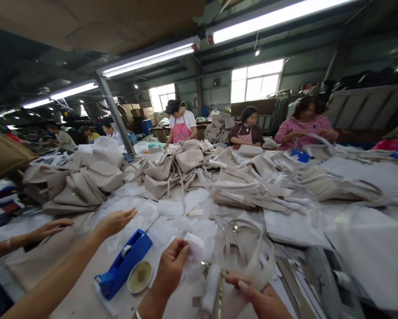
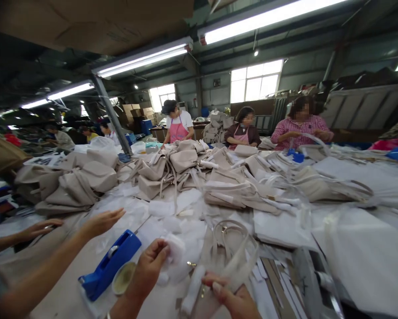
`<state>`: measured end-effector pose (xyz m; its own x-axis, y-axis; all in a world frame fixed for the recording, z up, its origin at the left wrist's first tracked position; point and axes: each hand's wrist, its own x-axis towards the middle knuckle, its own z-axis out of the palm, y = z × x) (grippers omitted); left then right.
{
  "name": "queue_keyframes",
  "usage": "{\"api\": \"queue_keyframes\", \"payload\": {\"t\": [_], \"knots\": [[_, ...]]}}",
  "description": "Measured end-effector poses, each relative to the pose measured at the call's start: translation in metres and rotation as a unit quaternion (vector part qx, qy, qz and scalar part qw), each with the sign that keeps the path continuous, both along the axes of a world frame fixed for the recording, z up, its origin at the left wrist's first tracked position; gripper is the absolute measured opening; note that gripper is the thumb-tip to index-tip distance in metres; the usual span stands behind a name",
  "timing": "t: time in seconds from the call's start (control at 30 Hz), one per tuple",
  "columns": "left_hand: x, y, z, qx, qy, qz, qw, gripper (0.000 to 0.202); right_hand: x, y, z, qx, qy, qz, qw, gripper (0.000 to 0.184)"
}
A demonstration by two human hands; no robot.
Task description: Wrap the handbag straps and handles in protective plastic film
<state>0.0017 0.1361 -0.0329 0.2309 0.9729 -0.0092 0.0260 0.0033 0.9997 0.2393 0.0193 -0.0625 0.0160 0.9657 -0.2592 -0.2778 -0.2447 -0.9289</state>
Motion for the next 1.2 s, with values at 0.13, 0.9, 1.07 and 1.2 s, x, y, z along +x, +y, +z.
{"api": "queue_keyframes", "payload": {"t": [0.13,0.9,1.07,1.2], "knots": [[0.01,-0.029,-0.011,-0.002,0.025,-0.044,0.999,0.025,-0.024,0.015,0.021,0.034,0.085,0.054,0.994,0.038],[0.026,-0.003,-0.021,-0.154,0.028,-0.012,0.988,0.031,-0.039,0.039,0.006,0.301,-0.339,0.201,0.869,0.022],[0.014,0.007,-0.03,-0.168,0.001,0.023,0.986,0.034,-0.038,0.044,-0.007,0.254,-0.306,0.179,0.9,0.023],[-0.014,0.021,-0.021,-0.124,-0.057,0.118,0.984,0.035,-0.043,0.071,-0.009,0.244,-0.264,0.172,0.917,0.023]]}}
